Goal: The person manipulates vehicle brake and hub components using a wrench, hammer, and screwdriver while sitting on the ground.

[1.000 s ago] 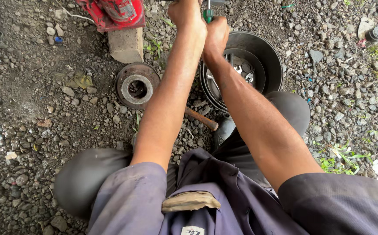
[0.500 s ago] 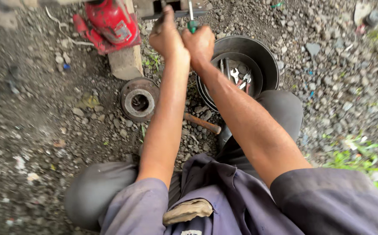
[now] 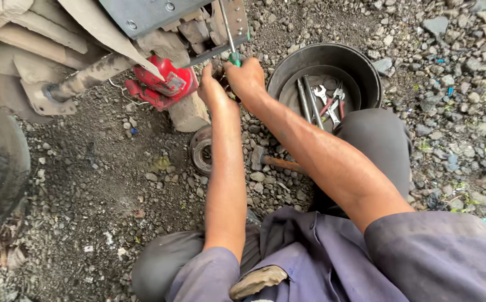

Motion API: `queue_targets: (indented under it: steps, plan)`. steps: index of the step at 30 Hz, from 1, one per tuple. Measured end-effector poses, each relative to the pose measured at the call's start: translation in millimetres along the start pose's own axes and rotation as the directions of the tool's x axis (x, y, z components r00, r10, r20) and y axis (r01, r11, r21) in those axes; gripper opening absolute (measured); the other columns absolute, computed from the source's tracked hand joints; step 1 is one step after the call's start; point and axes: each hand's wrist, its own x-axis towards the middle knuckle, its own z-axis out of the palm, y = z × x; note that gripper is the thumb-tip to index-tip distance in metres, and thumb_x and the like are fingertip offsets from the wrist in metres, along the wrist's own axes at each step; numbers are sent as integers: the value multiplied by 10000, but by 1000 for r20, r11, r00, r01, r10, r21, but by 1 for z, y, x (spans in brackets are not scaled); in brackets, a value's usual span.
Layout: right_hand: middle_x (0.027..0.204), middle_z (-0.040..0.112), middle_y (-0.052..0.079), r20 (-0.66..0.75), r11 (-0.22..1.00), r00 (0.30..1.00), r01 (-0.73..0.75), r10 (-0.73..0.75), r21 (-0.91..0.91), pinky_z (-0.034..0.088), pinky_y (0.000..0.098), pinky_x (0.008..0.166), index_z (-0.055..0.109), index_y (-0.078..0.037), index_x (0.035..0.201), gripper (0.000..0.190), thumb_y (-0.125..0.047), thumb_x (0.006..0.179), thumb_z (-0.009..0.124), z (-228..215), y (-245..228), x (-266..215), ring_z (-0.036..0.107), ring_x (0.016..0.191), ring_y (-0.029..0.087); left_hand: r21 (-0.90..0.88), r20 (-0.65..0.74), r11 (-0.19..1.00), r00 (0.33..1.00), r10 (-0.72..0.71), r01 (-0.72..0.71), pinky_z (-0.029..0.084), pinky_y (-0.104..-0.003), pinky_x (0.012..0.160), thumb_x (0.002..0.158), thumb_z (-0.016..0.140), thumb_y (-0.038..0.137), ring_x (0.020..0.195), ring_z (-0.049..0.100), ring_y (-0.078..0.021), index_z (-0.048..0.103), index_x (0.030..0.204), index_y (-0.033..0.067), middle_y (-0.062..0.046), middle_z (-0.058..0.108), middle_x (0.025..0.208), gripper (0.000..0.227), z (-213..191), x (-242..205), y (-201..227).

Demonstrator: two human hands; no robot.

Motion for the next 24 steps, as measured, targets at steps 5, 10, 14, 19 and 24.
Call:
queue_targets:
  steps: [5, 10, 14, 19, 24]
  plan:
    - [731, 732, 136, 172, 965, 983, -110, 70, 239, 545, 380, 538, 720, 68, 844, 299, -231, 838, 708, -11, -15, -19, 699, 600, 211, -32, 33, 998, 998, -48, 49, 455, -316, 552, 903, 666, 278, 675, 618, -165, 712, 960, 64, -40, 677, 826, 226, 0, 4, 11]
    - [650, 668, 23, 295, 937, 955, -108, 5, 333, 485, 334, 436, 680, -22, 868, 241, -258, 910, 651, -14, -27, -36, 608, 503, 133, -25, 43, 1000, 999, -16, 17, 527, -331, 575, 906, 661, 251, 681, 651, -166, 685, 966, 74, -49, 681, 848, 188, -1, 1, 27]
    - [582, 548, 13, 445, 919, 896, -191, 19, 346, 378, 331, 359, 623, -27, 788, 331, -299, 975, 588, -22, -35, -51, 491, 431, 133, 73, 53, 988, 989, -139, 135, 357, -314, 400, 904, 606, 377, 520, 552, -155, 684, 925, 95, -40, 667, 776, 294, -8, 2, 37]
    - [598, 521, 4, 518, 799, 852, -364, 78, 479, 387, 320, 362, 577, -37, 806, 270, -242, 982, 592, -35, -47, -78, 476, 437, 126, 4, 53, 995, 994, -100, 100, 446, -322, 474, 915, 635, 334, 548, 567, -199, 678, 902, 35, -87, 640, 760, 301, -7, 21, 30]
    - [609, 519, 4, 454, 796, 887, -334, 84, 505, 395, 316, 357, 557, -52, 889, 191, -223, 963, 598, -48, -57, -119, 482, 424, 116, -82, 123, 997, 992, 8, 2, 422, -294, 543, 913, 674, 274, 587, 495, -148, 624, 838, 49, -28, 545, 723, 243, -10, 28, 20]
